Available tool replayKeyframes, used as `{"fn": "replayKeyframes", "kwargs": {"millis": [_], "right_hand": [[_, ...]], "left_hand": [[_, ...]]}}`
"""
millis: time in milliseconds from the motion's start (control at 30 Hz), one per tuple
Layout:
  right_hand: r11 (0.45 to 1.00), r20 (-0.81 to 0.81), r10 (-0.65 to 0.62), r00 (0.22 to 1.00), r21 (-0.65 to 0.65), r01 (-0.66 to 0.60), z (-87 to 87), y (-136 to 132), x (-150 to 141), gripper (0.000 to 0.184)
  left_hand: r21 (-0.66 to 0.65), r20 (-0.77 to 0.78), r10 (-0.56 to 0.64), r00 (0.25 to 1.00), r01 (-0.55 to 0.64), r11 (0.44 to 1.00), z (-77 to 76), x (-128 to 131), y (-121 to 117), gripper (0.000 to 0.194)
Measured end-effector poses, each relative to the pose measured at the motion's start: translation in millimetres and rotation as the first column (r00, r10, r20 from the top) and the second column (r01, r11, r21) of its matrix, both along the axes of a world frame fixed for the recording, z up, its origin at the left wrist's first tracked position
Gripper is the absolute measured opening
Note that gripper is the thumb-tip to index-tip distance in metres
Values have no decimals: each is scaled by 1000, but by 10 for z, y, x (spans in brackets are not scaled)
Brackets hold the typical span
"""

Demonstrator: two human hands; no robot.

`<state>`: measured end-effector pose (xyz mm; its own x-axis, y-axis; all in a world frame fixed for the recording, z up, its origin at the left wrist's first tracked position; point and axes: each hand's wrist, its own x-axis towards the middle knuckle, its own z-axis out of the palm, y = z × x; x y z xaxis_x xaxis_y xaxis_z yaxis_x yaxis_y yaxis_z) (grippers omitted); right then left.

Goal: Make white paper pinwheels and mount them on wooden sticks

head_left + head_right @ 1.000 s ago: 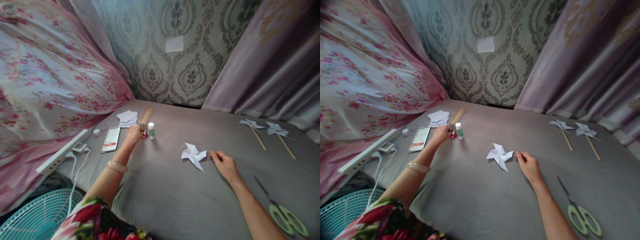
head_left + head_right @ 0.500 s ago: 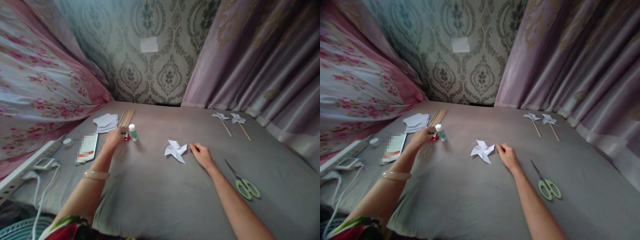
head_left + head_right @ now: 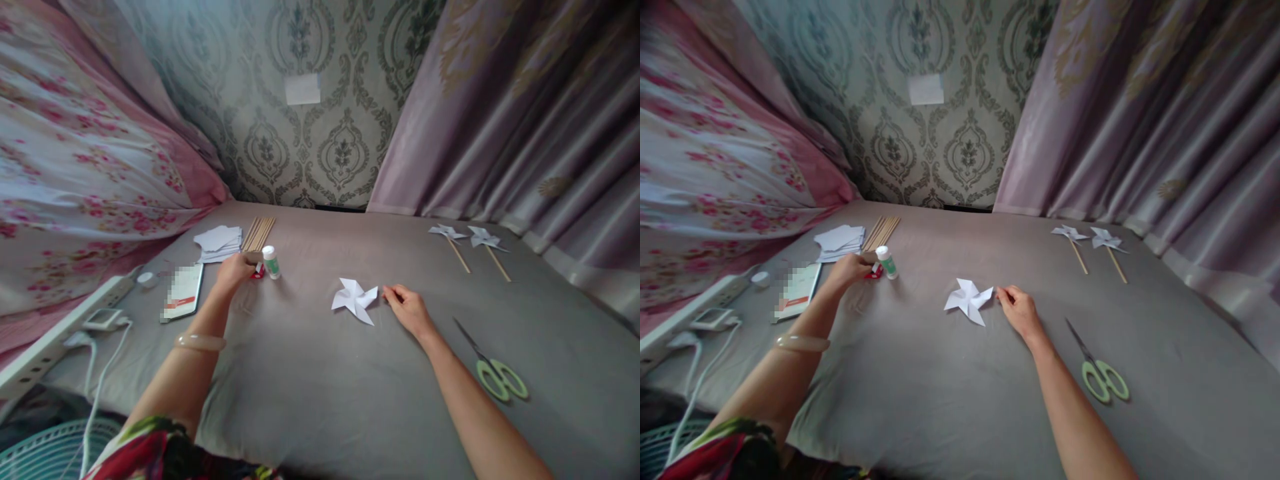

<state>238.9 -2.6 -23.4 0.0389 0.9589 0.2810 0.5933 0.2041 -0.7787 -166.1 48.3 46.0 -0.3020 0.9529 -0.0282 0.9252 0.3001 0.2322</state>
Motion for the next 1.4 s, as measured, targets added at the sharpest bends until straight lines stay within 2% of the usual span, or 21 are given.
{"fn": "replayKeyframes", "kwargs": {"millis": [200, 400, 600, 733, 833, 933, 1067, 1233, 1300, 1400], "right_hand": [[1000, 4, 22, 1000, -7, -22, -48, 19, 24, 55], [999, 6, 21, 1000, -23, -21, -67, 16, 39, 53], [1000, 6, 11, 1000, -24, -11, -55, 9, 29, 56], [1000, 17, 16, 1000, -16, -16, -30, 1, 17, 56], [1000, 28, 15, 999, -14, -15, -9, -5, 14, 55], [999, 10, 13, 1000, -30, -12, -3, -8, 16, 53], [999, -20, 2, 1000, -45, -3, -24, -7, 23, 52], [995, -150, -68, 986, -80, 57, -7, 10, 13, 50], [992, -232, -109, 967, -92, 89, 53, 7, 2, 51], [995, -287, -68, 955, -88, 45, 217, -35, -40, 46]], "left_hand": [[46, 98, 14, 995, -19, 999, -60, -19, -67, 22], [96, 208, 6, 978, -26, 995, -73, -11, -25, 12], [174, 432, -7, 902, -76, 982, -79, -16, -24, 11], [213, 646, -1, 763, -179, 961, -142, -36, -78, 15], [217, 794, -8, 607, -273, 937, -167, -61, -135, 20], [191, 896, -27, 443, -331, 924, -125, -78, -220, 23], [155, 964, -81, 252, -290, 944, -1, 1, -392, 26], [162, 987, -160, 23, -165, 973, 78, 328, -572, 26], [177, 984, -179, -19, -101, 979, 77, 502, -608, 27], [191, 981, -190, 34, -18, 981, 72, 784, -647, 31]]}}
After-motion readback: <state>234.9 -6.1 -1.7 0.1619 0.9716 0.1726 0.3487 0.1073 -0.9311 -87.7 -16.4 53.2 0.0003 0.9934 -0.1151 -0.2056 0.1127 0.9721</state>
